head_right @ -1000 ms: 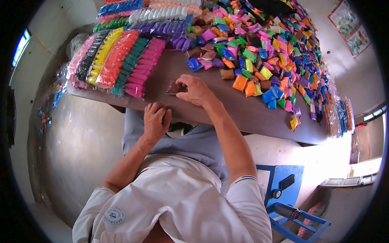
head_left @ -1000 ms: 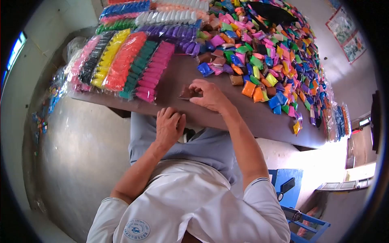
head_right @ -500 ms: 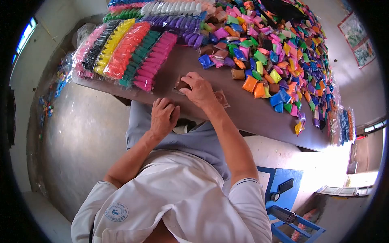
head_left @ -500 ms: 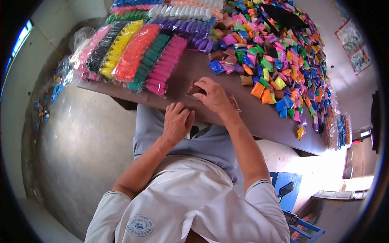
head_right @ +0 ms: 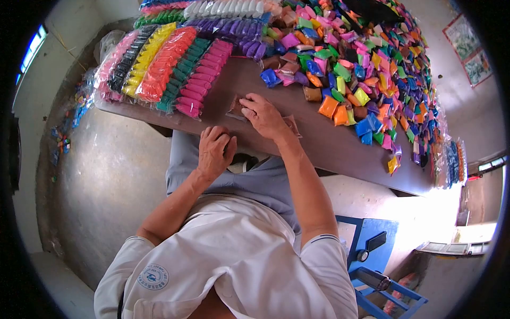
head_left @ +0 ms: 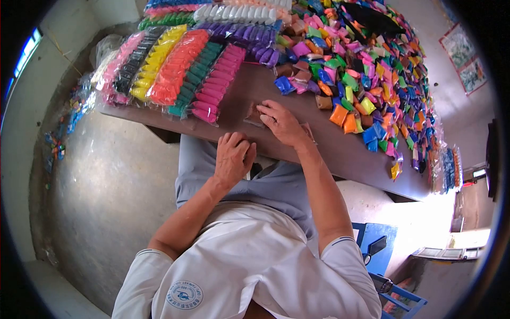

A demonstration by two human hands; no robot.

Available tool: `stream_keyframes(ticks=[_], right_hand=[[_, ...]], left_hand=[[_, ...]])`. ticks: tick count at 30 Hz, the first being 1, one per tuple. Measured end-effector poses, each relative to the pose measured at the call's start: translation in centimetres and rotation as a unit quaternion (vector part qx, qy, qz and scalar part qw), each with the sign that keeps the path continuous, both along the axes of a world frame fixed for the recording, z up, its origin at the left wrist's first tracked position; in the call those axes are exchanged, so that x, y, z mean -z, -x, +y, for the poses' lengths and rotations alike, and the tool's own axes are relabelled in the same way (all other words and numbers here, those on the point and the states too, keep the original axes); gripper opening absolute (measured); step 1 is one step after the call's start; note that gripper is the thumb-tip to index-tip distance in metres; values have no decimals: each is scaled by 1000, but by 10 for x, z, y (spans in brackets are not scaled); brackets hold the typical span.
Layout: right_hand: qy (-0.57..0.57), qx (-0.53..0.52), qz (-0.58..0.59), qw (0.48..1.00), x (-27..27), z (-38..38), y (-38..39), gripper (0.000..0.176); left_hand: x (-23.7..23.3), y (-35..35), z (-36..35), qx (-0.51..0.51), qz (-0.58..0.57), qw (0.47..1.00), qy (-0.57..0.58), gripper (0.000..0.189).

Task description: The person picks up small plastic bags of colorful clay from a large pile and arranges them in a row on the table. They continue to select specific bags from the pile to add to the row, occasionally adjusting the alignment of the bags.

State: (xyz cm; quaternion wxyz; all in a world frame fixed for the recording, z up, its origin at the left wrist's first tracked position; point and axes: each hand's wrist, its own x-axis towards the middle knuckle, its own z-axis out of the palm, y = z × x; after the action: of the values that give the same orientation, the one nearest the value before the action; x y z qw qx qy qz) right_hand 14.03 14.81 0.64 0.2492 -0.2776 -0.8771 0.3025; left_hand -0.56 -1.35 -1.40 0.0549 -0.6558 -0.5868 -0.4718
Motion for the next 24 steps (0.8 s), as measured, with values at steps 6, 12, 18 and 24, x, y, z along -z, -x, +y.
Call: stream_keyframes(ticks=[6,12,18,24], right_hand=[[-27,31,-18,999,-8,-10,4,39],[-41,26,-29,998,-19,-13,3,37],[-147,25,5,989,-29,-31,6,21],[-163,-7,-44,986,-27,-29,2,25]], left_hand=[[0,-1,1,-4,6,1000,2,14],[-16,19,8,49,-28,998,38,15],[-57,28,36,66,-94,992,52,13],[-27,12,63,116,-49,991,41,9]])
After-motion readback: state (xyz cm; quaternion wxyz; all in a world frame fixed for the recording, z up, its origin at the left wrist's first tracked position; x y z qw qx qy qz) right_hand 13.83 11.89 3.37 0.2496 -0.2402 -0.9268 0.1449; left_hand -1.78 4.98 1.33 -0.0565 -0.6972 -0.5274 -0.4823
